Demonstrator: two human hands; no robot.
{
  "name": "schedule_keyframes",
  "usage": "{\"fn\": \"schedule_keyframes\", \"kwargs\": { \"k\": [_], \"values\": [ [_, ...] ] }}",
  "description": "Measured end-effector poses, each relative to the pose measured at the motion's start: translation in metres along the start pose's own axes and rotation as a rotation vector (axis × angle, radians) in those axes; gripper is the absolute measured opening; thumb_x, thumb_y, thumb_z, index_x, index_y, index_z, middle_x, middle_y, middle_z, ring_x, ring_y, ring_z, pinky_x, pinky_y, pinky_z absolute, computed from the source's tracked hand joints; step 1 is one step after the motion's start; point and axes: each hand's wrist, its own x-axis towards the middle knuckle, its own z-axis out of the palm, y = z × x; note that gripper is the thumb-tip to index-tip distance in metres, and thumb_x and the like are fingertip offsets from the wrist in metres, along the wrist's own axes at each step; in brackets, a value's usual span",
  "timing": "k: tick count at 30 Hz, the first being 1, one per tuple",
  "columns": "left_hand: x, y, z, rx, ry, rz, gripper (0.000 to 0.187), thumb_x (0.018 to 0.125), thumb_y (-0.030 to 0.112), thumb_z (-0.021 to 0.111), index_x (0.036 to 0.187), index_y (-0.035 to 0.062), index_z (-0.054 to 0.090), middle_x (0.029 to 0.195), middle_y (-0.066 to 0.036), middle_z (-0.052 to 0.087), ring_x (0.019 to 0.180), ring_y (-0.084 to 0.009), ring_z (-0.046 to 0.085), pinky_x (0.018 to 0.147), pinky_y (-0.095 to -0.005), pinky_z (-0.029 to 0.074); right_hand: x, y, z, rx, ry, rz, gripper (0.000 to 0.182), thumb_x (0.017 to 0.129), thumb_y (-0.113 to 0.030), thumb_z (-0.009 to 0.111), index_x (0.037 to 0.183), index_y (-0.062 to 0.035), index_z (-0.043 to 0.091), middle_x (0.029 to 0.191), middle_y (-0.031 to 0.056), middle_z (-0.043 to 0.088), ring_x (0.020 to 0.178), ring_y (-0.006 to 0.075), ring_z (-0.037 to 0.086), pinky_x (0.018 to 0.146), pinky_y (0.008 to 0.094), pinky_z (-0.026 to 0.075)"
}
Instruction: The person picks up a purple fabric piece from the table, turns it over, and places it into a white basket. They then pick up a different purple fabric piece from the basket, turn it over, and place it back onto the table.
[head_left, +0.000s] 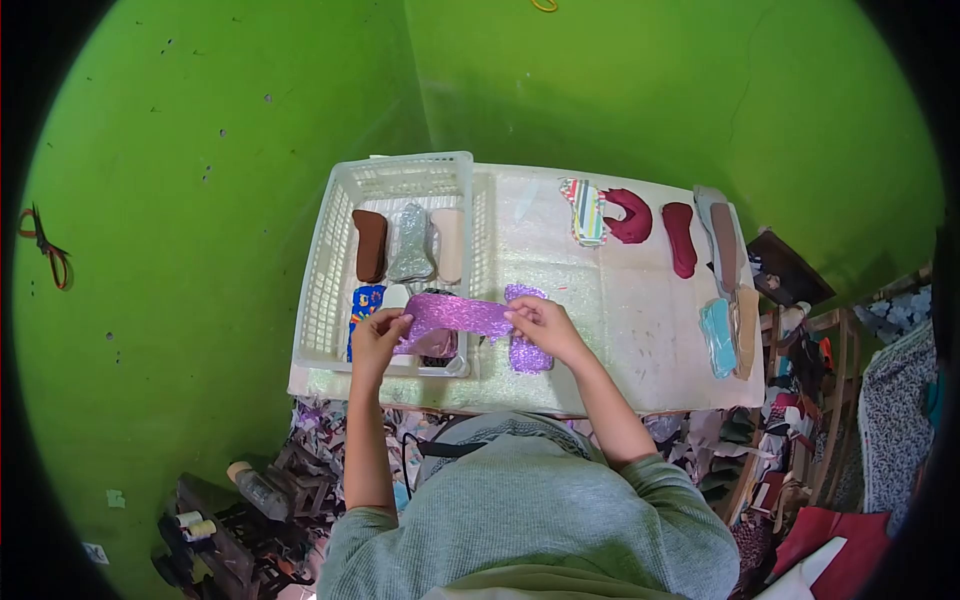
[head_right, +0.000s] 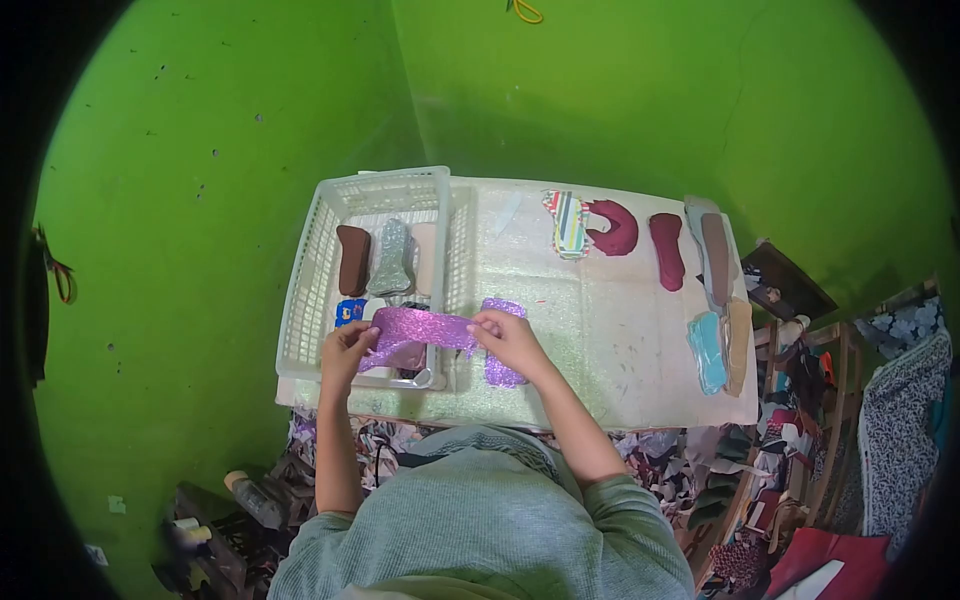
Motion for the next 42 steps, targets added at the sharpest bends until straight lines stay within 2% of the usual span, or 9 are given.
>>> {"fn": "schedule_keyframes", "kwargs": {
  "k": [7,11,15,18,20,25,27,37,42],
  "values": [
    [0.010,-0.025,-0.049,0.265,0.070,-0.043,0.013,0.078,0.010,0.065,0.083,-0.0026,0.064,0.067,-0.002,0.061,0.060,-0.0056,0.053,0.055,-0.0203,0.041,0.033,-0.025,0.050,-0.430,-0.067,-0.265,0.012,0.080,-0.014,0.061,0.084,-0.0024,0.061,0.075,0.0110,0.062,0.070,0.0206,0.062,0.065,0.0306,0.049],
    [0.023,-0.057,-0.070,0.521,0.158,-0.043,0.021,0.070,0.016,0.071,0.081,-0.0008,0.065,0.065,-0.010,0.063,0.058,-0.0137,0.059,0.056,-0.0266,0.045,0.051,-0.027,0.076,-0.729,-0.067,-0.383,0.011,0.075,-0.011,0.059,0.081,-0.0031,0.061,0.077,0.0133,0.062,0.073,0.0264,0.062,0.067,0.0345,0.050],
    [0.035,-0.079,-0.082,0.763,0.106,-0.045,0.027,0.062,0.018,0.076,0.080,0.0013,0.066,0.069,-0.015,0.063,0.062,-0.0247,0.062,0.059,-0.0322,0.048,0.070,-0.015,0.098,-0.898,-0.147,-0.391,0.010,0.072,-0.009,0.056,0.078,-0.0042,0.063,0.077,0.0134,0.063,0.070,0.0272,0.062,0.063,0.0370,0.050],
    [0.042,-0.086,-0.085,0.866,0.060,-0.009,0.025,0.060,0.016,0.075,0.077,-0.0012,0.066,0.065,-0.013,0.064,0.060,-0.0206,0.063,0.057,-0.0301,0.048,0.079,-0.014,0.110,-1.163,-0.195,-0.320,0.008,0.072,-0.014,0.059,0.075,-0.0082,0.065,0.070,0.0120,0.063,0.068,0.0274,0.063,0.060,0.0368,0.050],
    [0.046,-0.086,-0.084,0.887,0.036,-0.023,0.025,0.059,0.016,0.076,0.075,-0.0006,0.067,0.064,-0.012,0.064,0.059,-0.0206,0.063,0.056,-0.0304,0.048,0.080,-0.021,0.116,-1.327,-0.211,-0.357,0.013,0.071,-0.007,0.054,0.068,-0.0085,0.067,0.073,0.0090,0.065,0.068,0.0230,0.065,0.053,0.0356,0.050],
    [0.060,-0.099,-0.088,0.948,-0.080,-0.072,0.023,0.058,0.016,0.076,0.072,0.0006,0.067,0.062,-0.012,0.063,0.056,-0.0206,0.063,0.055,-0.0307,0.048,0.088,-0.006,0.129,-1.391,-0.330,-0.276,0.013,0.071,-0.008,0.055,0.073,-0.0087,0.068,0.076,0.0099,0.066,0.070,0.0234,0.066,0.054,0.0354,0.051],
    [0.062,-0.100,-0.088,0.930,-0.088,-0.174,0.026,0.053,0.024,0.078,0.073,0.0099,0.069,0.072,-0.011,0.065,0.068,-0.0269,0.063,0.063,-0.0361,0.049,0.091,-0.004,0.130,-1.438,-0.374,-0.266,0.014,0.072,-0.007,0.054,0.074,-0.0096,0.068,0.077,0.0090,0.067,0.071,0.0228,0.066,0.054,0.0344,0.051],
    [0.067,-0.120,-0.090,0.949,-0.183,-0.189,0.020,0.058,0.025,0.076,0.074,0.0142,0.070,0.073,-0.009,0.065,0.070,-0.0257,0.063,0.065,-0.0351,0.050,0.095,-0.006,0.134,-1.532,-0.474,-0.147,0.016,0.074,-0.009,0.054,0.080,-0.0109,0.069,0.083,0.0065,0.067,0.076,0.0204,0.066,0.058,0.0314,0.050],
    [0.068,-0.119,-0.086,1.006,-0.179,-0.350,0.026,0.058,0.026,0.076,0.081,0.0162,0.070,0.083,-0.011,0.065,0.078,-0.0268,0.063,0.070,-0.0354,0.051,0.097,-0.002,0.134,-1.554,-0.521,-0.142,0.017,0.075,-0.009,0.054,0.082,-0.0108,0.069,0.085,0.0065,0.067,0.079,0.0207,0.065,0.060,0.0314,0.051]
  ]
}}
